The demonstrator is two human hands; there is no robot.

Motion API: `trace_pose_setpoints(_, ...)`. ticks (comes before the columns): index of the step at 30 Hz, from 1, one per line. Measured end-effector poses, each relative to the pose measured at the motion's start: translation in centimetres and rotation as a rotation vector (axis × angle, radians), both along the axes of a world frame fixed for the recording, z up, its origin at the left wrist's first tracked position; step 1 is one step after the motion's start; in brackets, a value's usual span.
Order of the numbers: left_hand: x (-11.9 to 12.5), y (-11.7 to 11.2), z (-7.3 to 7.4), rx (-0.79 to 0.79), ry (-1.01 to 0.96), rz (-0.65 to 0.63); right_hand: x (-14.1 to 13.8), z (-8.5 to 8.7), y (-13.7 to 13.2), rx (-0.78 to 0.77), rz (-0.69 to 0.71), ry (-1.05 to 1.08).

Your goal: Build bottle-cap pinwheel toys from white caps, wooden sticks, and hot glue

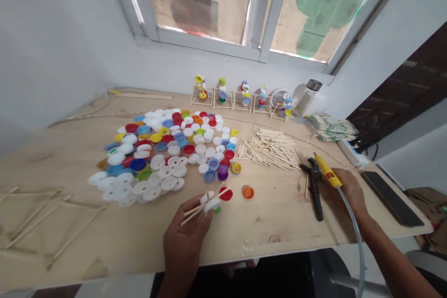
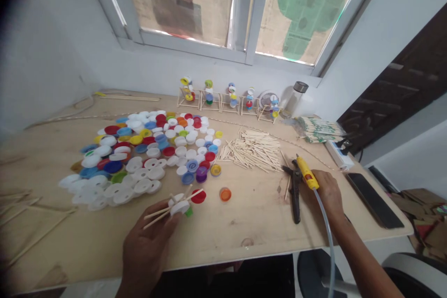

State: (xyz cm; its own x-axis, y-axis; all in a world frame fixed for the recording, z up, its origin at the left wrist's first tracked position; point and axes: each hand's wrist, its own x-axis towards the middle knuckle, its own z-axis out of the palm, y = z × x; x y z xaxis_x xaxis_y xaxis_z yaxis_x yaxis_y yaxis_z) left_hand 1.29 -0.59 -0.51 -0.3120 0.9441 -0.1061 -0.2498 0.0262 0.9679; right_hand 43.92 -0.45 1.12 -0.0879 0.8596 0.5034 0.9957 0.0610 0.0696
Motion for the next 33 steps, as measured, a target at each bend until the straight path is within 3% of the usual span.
trace_pose_setpoints(11, 0.2, -0.1, 0.2, 0.003, 0.016, -0.001, 1.1, 1.0, -1.2, -0.229, 0.163, -0.120)
trace_pose_setpoints(16, 0.2, -0.1, 0.0, 0.013, 0.016, 0.001, 0.2, 3.4, -2.2, -0.191, 0.184, -0.118)
trace_pose_setpoints(19, 0.2, -0.1, 0.2, 0.019, -0.018, -0.002, -3.0, 5.2, -2.7, -0.124, 0.143, 0.010)
trace_pose_setpoints(22, 0.3, -0.1, 0.3, 0.022, -0.043, -0.015, -8.1, 5.7, -2.4, -0.127, 0.155, 0.264)
trace_pose_setpoints(25, 0.3, 0.0, 0.3, 0.022, -0.057, -0.022, -13.7, 4.8, -1.4, -0.273, 0.267, 0.432)
trace_pose_setpoints(28, 0.3, -0.1, 0.3, 0.036, -0.068, -0.020, -18.2, 3.5, -0.2, -0.445, 0.365, 0.464)
trace_pose_setpoints(33, 0.2, -0.2, 0.7, 0.028, -0.052, -0.032, -21.9, 1.9, 1.4, -0.459, 0.347, 0.372)
